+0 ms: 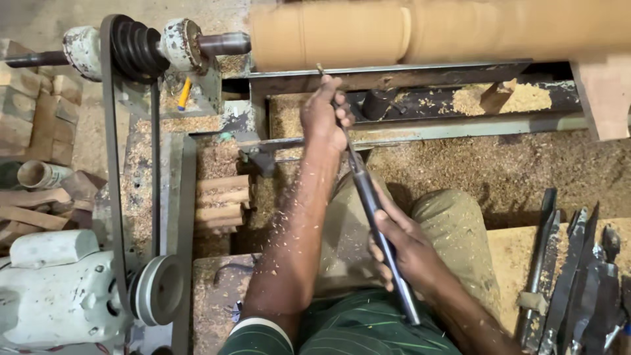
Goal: The person shapes a rotating piece of wood on a lathe using a gouge to carve out grooves and smooth the surface.
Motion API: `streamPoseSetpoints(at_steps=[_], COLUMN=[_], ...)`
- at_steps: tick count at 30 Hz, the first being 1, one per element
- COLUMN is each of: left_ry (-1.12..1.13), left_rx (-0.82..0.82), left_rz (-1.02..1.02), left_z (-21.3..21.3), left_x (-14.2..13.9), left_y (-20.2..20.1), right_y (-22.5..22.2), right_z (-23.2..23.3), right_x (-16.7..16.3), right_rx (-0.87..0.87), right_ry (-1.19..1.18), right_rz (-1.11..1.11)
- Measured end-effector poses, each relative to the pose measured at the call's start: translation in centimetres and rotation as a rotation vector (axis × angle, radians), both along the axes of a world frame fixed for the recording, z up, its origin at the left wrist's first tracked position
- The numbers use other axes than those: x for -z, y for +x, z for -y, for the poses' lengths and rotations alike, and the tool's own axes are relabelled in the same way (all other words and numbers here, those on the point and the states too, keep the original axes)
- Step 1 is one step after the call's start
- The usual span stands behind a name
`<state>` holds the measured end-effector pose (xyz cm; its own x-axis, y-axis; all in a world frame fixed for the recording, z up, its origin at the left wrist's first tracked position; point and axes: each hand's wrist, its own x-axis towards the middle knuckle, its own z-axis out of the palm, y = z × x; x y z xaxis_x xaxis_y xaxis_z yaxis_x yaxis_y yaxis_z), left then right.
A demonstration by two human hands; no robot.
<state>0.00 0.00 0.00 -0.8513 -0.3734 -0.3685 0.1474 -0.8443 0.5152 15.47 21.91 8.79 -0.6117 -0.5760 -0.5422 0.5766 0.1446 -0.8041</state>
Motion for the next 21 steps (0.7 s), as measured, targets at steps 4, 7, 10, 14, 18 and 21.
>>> streamPoseSetpoints(at_steps=[4,7,10,14,18,21], left_ry=[0.050,0.056,0.063,0.049,0.042,0.037], left_rx=[0.102,0.163,0.195,0.199,0.247,0.260], left_rz=[0.003,0.040,0.034,0.066,0.064,0.082], left_z=[4.6,9.9,14.9,36.1,67.8,84.5], left_x=[-6.0,-11.6,-20.5,-33.6,-46.8,-56.6], left_y=[-27.6,-34.6,-32.6,-21.7,-30.7,-31.1], right_y=[-26.9,-32.7,-30.0,-18.2,-25.9,-25.8], right_z=[5.6,11.9,17.7,39.6,72.4,89.3], right_x=[-4.9,-12.0,-21.8,-36.5,-50.9,-61.4], right_rx=[0.079,0.136,0.150,0.153,0.196,0.218], right_ry=[0.018,0.030,0.061,0.081,0.148,0.135], right_rz=[0.074,0.111,0.077,0.053,0.072,0.075])
